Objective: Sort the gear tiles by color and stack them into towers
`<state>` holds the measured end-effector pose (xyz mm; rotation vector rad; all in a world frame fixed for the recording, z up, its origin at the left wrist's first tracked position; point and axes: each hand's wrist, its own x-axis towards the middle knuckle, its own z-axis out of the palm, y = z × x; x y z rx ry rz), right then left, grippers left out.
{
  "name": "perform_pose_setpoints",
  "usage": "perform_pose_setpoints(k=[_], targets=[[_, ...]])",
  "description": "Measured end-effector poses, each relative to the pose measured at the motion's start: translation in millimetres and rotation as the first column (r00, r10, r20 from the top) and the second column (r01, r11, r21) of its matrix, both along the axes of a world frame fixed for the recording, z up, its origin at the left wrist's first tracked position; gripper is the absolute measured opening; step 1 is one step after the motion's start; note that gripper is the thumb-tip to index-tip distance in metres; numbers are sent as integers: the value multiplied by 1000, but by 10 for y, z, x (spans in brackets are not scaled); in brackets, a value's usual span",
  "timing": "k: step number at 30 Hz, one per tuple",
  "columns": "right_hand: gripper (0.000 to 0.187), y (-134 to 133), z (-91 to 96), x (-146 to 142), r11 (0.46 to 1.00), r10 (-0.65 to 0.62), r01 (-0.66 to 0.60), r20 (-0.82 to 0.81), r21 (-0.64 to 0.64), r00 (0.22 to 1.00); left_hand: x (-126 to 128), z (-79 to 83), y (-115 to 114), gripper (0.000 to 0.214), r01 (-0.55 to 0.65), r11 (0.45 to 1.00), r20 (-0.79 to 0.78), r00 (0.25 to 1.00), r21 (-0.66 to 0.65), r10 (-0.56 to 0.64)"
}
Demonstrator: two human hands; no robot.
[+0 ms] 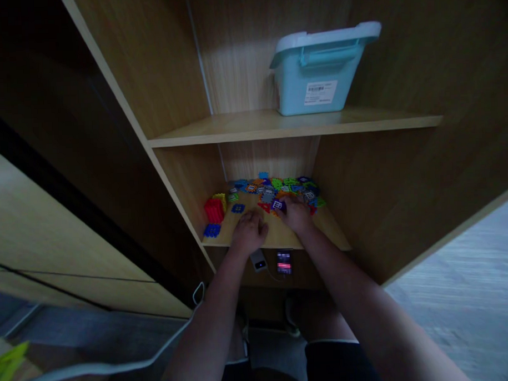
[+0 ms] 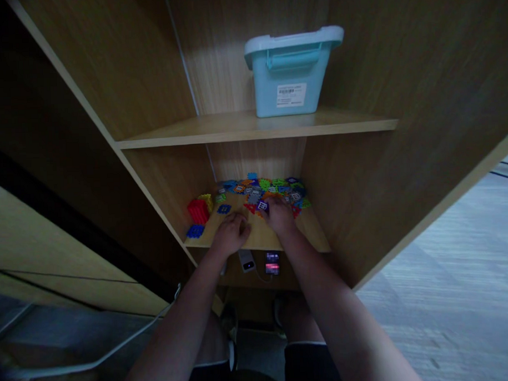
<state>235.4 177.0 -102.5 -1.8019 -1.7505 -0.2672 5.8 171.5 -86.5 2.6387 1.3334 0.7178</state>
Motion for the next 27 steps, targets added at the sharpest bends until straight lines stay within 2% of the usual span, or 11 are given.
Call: perform_pose_setpoints(k=[2, 4, 7, 10, 13, 17, 21, 27], targets=[[27, 17, -20, 14, 999, 23, -22, -23, 32, 999, 13, -16, -1, 31, -37, 999, -27, 999, -2, 37], [25, 29, -35, 26, 995, 65, -61, -59, 76, 996, 35, -35, 3, 45, -125, 992, -52, 991, -6, 125], [28, 20, -35, 35, 982, 139, -119, -135, 143, 981, 82, -57, 28, 69, -315, 949, -75, 947, -33, 312], [26, -15, -3, 23, 971, 176, -147, -150, 190, 973, 123, -57, 82, 81, -409, 909, -119, 909, -79, 399], [18, -47, 37, -13, 964, 189, -173, -66, 202, 980, 143, -45, 137, 82, -434, 894, -163, 896, -117, 413], [21, -71, 73, -71, 972, 197, -200, 39, 125, 980, 138, -32, 148, 77, -414, 906, -151, 904, -85, 399], [26, -89, 95, -100, 988, 144, -148, 82, 37, 986, 121, -12, 98, 70, -390, 919, -129, 916, -54, 380], [32, -117, 110, -102, 993, 114, -116, 128, 7, 985, 111, 20, 32, 62, -386, 922, -93, 919, -18, 383]])
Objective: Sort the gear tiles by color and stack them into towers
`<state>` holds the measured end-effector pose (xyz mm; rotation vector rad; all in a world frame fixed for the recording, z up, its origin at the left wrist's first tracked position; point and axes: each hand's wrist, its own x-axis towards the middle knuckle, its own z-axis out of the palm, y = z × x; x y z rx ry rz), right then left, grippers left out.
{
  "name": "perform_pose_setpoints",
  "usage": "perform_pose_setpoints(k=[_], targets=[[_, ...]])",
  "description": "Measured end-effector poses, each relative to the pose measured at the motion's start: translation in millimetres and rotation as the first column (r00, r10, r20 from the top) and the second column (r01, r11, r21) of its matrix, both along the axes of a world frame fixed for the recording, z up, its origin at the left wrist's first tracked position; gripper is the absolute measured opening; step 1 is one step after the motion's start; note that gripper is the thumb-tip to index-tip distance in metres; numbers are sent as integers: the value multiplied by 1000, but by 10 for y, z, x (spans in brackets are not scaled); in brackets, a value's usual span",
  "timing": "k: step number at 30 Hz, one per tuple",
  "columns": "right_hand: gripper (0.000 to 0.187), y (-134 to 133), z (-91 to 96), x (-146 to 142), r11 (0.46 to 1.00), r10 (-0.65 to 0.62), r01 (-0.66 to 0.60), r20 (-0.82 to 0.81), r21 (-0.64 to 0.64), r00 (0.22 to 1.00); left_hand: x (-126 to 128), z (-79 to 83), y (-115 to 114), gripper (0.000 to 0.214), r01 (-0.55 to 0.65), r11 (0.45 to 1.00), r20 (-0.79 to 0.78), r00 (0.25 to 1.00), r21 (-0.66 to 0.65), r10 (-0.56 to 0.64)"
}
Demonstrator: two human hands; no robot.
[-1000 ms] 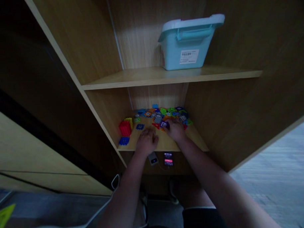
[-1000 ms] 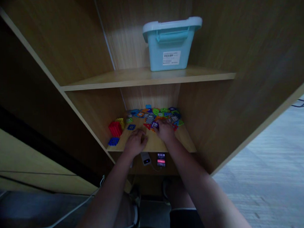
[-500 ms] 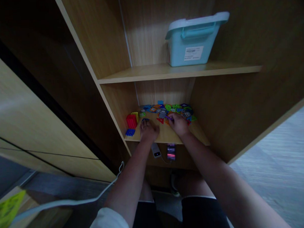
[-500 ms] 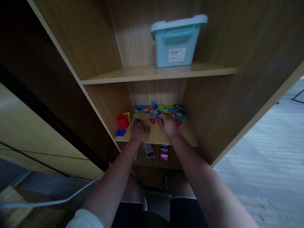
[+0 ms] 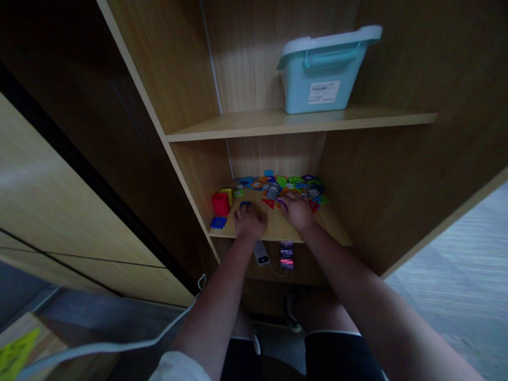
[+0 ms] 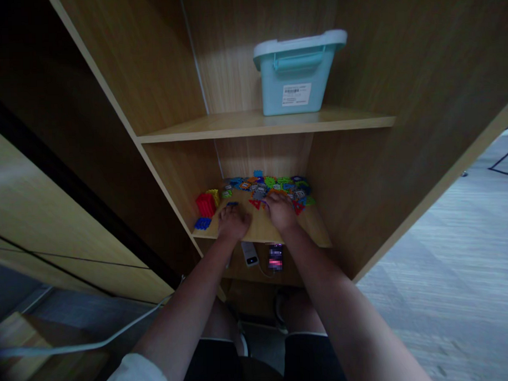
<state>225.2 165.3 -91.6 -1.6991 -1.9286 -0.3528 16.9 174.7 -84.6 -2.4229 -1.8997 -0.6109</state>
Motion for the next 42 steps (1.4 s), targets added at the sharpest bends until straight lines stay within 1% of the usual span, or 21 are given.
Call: perform_pose_setpoints(k=[4, 9, 13, 16, 19, 22, 25, 28, 31, 35, 38, 42], targets=[[30, -11, 22, -15, 1000, -26, 25, -23, -5, 999, 5, -4, 3, 58, 10, 1000, 3, 1000, -26, -10], [18, -28, 36, -24, 999, -40, 40, -7, -18, 999, 32, -31, 44, 70, -9, 996, -9, 1000, -93, 8], [16, -25, 15, -21, 998, -53, 54, 36, -17, 998, 56, -49, 110, 71, 0, 986, -40, 999, -167, -7], [15, -10, 7, -24, 998, -61, 62, 46, -32, 997, 72, -48, 176, 73, 5, 981, -53, 999, -192, -15], [21, -1, 4, -35, 997, -60, 61, 29, -41, 998, 90, -37, 235, 77, 3, 983, -57, 998, -181, -14], [26, -10, 1, -48, 999, -34, 34, 1, -40, 999, 106, -34, 263, 79, -6, 989, -52, 999, -145, -2], [25, -16, 17, -51, 999, -16, 16, 11, -31, 1000, 109, -40, 246, 75, -20, 995, -35, 999, -95, 17], [24, 36, 76, -45, 1000, 8, -6, 67, -30, 998, 100, -39, 202, 68, -48, 999, 0, 999, -22, 48], [24, 193, 163, -58, 998, 30, -24, 113, -54, 993, 97, -25, 169, 57, -46, 999, 24, 999, 21, 46], [25, 541, 250, -148, 995, 20, -5, 157, -97, 987, 113, 4, 166, 39, 45, 998, 15, 999, -50, -44], [28, 844, 287, -243, 989, 61, -33, 195, -143, 979, 117, 32, 163, 37, 67, 995, 10, 998, -77, -66], [31, 1234, 324, -336, 980, 114, -77, 203, -182, 972, 114, 77, 146, 40, 70, 994, 7, 998, -88, -69]])
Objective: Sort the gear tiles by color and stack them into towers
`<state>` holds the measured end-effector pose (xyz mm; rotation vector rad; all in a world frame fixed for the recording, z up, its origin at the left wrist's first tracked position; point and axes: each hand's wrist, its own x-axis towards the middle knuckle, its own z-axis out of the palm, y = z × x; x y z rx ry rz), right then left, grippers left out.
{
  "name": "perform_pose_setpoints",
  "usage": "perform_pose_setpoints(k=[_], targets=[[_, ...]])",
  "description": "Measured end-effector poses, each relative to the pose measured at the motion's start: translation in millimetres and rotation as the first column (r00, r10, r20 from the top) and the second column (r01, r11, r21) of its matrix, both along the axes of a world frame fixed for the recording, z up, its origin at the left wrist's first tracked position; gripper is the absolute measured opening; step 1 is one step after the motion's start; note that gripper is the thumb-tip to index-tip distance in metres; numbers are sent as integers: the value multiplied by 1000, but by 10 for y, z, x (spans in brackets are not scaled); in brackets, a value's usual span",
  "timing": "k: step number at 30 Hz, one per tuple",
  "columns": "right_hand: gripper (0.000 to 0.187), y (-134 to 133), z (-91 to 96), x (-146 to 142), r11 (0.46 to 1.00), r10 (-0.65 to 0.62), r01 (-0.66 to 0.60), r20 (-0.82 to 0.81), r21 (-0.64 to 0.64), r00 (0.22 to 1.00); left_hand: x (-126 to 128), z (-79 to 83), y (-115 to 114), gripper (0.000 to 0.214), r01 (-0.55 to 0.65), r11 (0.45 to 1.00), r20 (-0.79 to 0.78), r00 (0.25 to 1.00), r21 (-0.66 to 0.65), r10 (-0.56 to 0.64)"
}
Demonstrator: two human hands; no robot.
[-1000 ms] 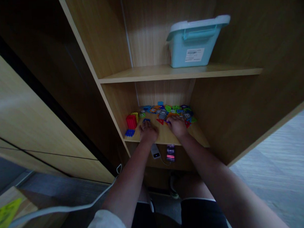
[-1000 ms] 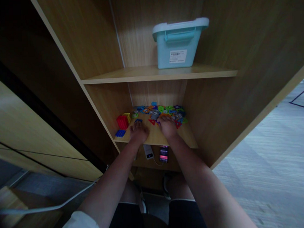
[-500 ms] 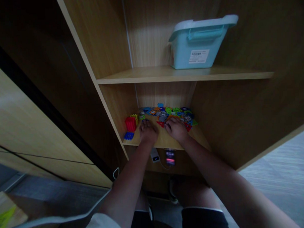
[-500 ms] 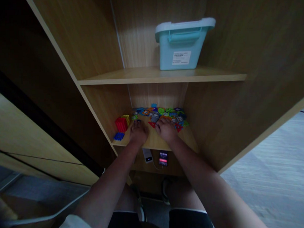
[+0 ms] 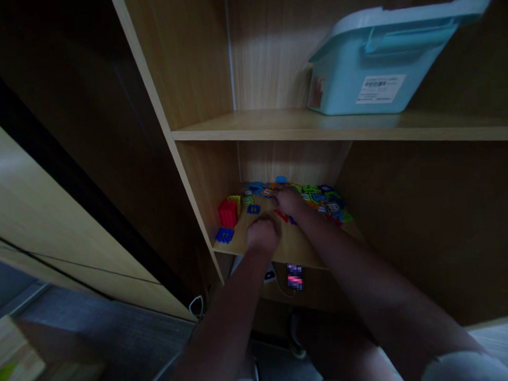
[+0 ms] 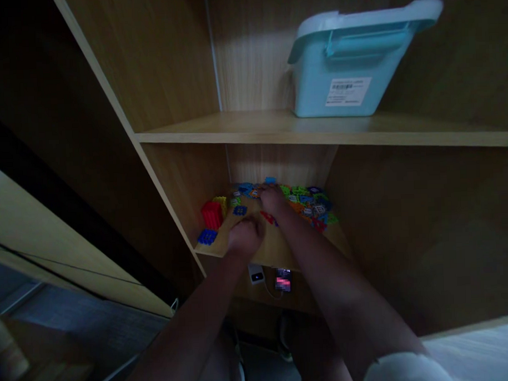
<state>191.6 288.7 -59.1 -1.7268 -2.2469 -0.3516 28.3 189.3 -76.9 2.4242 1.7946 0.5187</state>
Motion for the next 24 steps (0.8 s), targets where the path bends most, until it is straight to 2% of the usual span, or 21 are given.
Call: perform_pose_setpoints(k=[6, 10, 14, 16, 18, 21, 24], targets=[[34, 363, -38, -68, 999, -33, 33, 26, -7, 999, 21, 26, 39, 41, 9, 1000, 10, 1000, -25, -9], [24, 434, -43, -56, 1000, 4, -4, 47, -18, 999, 40, 18, 92, 45, 7, 999, 22, 1000, -37, -7], [25, 433, 91, 83, 999, 43, -44, 53, 13, 998, 65, 9, 138, 48, -4, 999, 28, 1000, -51, 6], [30, 416, 186, 203, 997, -18, 14, 47, 80, 999, 75, 4, 152, 48, -5, 998, 25, 1000, -56, 6], [33, 392, 268, 331, 981, -147, 140, 47, 133, 988, 79, 0, 162, 48, -1, 998, 17, 1000, -64, 2], [35, 344, 343, 473, 952, -298, 292, 78, 88, 951, 81, 1, 168, 48, 0, 997, 7, 1000, -81, 1], [39, 301, 370, 482, 954, -298, 297, 115, 25, 948, 85, 12, 170, 47, -10, 996, 3, 1000, -93, 10]])
